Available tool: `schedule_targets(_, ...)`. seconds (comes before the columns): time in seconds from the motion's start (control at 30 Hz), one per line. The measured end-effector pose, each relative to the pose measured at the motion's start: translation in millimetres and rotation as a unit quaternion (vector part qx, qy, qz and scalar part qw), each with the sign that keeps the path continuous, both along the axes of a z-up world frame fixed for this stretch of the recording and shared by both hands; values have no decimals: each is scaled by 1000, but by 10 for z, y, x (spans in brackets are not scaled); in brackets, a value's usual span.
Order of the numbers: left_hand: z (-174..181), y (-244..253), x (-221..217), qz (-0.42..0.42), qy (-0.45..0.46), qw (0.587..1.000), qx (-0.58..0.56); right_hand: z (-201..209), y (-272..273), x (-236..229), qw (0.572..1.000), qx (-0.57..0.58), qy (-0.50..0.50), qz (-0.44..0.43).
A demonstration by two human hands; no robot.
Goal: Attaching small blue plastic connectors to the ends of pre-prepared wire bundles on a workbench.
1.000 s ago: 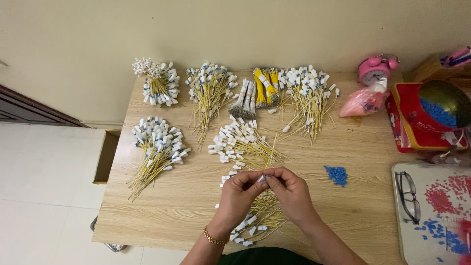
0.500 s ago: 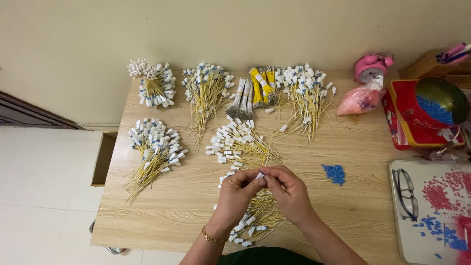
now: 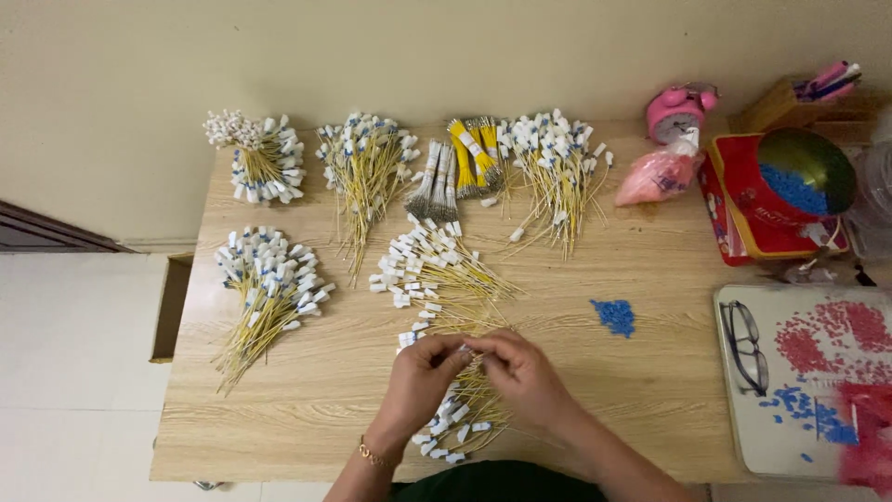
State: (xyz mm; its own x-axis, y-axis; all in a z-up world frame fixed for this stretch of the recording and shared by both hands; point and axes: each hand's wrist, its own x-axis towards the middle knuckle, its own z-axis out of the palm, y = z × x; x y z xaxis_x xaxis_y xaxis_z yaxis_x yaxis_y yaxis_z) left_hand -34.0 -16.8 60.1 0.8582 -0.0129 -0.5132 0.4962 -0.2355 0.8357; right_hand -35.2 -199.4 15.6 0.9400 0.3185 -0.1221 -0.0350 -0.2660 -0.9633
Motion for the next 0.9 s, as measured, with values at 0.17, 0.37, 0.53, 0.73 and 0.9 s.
schedule_targets(0.17,-467,278,-55,-134,-113,951,254,-567,-753,396,943,-274,73,-174)
schedule_targets(0.37,-655,451,-37,-115,-102,953,262,-1209,-1442,578,809,-557,-40,-185)
schedule_targets(0.53,-1223,648,195,-49,-160,928,332,-1655,-1630,636,764,-617,-38,-182)
schedule_targets(0.73,-1760,580,564,-101,-194,868,446,-1422,-1538,652,845,-494,26,-203)
schedule_targets(0.9,-1914,508,670,-159,-177,838,491,-1124,-1291,542,931,-240,-1,-275)
